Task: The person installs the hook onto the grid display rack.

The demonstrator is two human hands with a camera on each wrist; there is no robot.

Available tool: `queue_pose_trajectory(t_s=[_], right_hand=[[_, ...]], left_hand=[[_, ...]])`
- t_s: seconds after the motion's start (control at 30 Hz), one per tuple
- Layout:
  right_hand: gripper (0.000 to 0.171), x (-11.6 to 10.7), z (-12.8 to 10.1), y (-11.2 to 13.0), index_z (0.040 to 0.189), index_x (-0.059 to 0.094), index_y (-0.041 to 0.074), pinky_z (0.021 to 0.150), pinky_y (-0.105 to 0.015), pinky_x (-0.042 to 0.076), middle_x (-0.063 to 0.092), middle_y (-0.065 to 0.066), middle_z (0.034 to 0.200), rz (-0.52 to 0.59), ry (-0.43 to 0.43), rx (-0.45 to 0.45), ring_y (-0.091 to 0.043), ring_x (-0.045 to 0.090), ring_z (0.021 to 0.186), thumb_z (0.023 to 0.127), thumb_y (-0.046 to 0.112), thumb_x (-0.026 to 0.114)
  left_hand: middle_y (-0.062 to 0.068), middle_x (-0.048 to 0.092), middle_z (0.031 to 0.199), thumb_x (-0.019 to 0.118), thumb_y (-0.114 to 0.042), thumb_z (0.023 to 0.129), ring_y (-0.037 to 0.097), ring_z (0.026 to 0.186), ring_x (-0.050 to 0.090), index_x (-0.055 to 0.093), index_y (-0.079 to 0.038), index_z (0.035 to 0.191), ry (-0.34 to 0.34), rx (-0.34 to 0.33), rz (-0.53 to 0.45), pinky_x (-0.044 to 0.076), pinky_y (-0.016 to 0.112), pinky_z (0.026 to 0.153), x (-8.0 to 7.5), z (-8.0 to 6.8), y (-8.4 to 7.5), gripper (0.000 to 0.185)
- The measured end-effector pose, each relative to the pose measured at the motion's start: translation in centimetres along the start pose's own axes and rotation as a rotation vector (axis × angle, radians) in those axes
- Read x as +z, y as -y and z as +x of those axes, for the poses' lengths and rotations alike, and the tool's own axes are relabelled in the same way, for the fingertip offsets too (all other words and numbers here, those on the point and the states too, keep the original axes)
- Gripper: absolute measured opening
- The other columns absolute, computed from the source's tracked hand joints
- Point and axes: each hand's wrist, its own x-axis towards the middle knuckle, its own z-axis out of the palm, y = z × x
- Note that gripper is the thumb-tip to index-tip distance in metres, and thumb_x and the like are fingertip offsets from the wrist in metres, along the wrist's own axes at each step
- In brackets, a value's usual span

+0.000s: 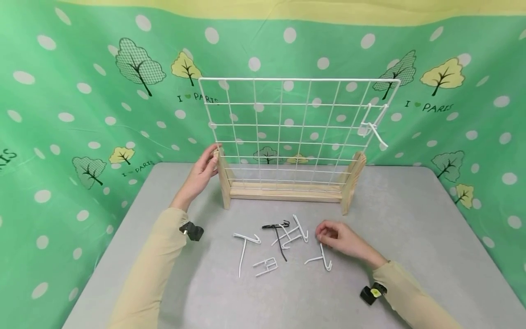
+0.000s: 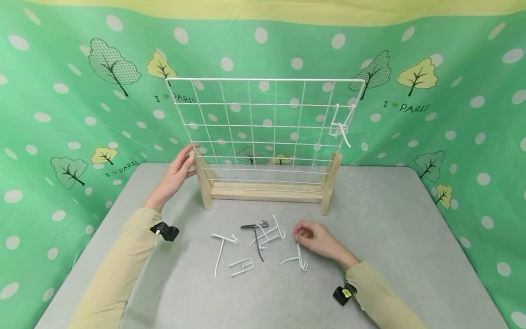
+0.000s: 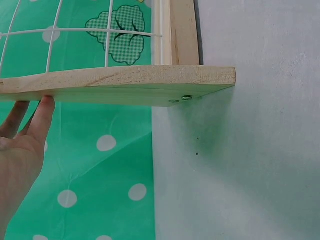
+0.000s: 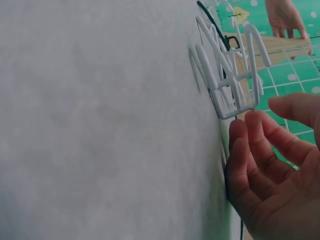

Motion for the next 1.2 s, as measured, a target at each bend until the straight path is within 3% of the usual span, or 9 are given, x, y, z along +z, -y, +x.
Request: queue_pose_trajectory(t_s=[0.2, 0.6, 0.8, 1.03, 1.2], right_hand=[[0.007, 0.2, -0.6, 0.2, 0.097, 0.064, 0.001, 0.065, -0.025, 0.051, 0.064, -0.004, 0.084, -0.051, 0.051, -0.059, -0.011, 0.058, 0.075, 0.091, 0.004, 0.064], [0.008, 0.3, -1.2, 1.2, 0.092, 0.063, -0.007, 0.062, -0.026, 0.051, 0.061, -0.008, 0.08, -0.114, 0.027, -0.063, -0.013, 0.056, 0.071, 0.085, -0.01, 0.064], [0.007, -0.5, -1.5, 0.5, 0.095, 0.064, -0.001, 0.064, -0.024, 0.051, 0.059, 0.001, 0.081, -0.121, 0.058, -0.017, -0.009, 0.055, 0.073, 0.089, 0.001, 0.066], [0.01, -1.0, -1.4, 0.4, 0.098, 0.065, -0.001, 0.063, -0.024, 0.051, 0.062, -0.001, 0.083, -0.096, 0.09, -0.007, -0.011, 0.056, 0.074, 0.09, 0.005, 0.066], [0.011, -1.0, -1.1, 1.1, 0.101, 0.066, -0.001, 0.072, -0.025, 0.053, 0.065, -0.004, 0.09, -0.089, 0.144, -0.035, -0.012, 0.059, 0.082, 0.09, 0.003, 0.066]], left_hand=[[0.034, 0.033, 0.141, 0.032, -0.006, 0.106, 0.048, 0.129, 0.037, 0.024, 0.003, 0.149, 0.002, -0.008, 0.003, 0.039, 0.056, 0.101, 0.2, -0.3, 0.2, 0.045], [0.033, 0.033, 0.141, 0.032, -0.007, 0.106, 0.047, 0.13, 0.036, 0.025, 0.001, 0.15, 0.001, -0.003, -0.001, 0.04, 0.056, 0.101, 0.2, -0.5, 0.6, 0.045], [0.033, 0.032, 0.142, 0.032, -0.007, 0.106, 0.047, 0.13, 0.035, 0.025, 0.003, 0.149, -0.004, 0.013, 0.002, 0.039, 0.057, 0.1, 0.1, -0.2, 0.4, 0.045], [0.033, 0.032, 0.143, 0.032, -0.007, 0.106, 0.045, 0.131, 0.035, 0.023, 0.004, 0.149, 0.0, 0.012, -0.014, 0.038, 0.057, 0.102, 0.0, 0.0, 0.2, 0.046], [0.033, 0.033, 0.143, 0.032, -0.008, 0.106, 0.045, 0.131, 0.036, 0.024, 0.002, 0.149, 0.001, 0.009, -0.021, 0.038, 0.057, 0.102, 0.1, 0.0, 0.2, 0.045]])
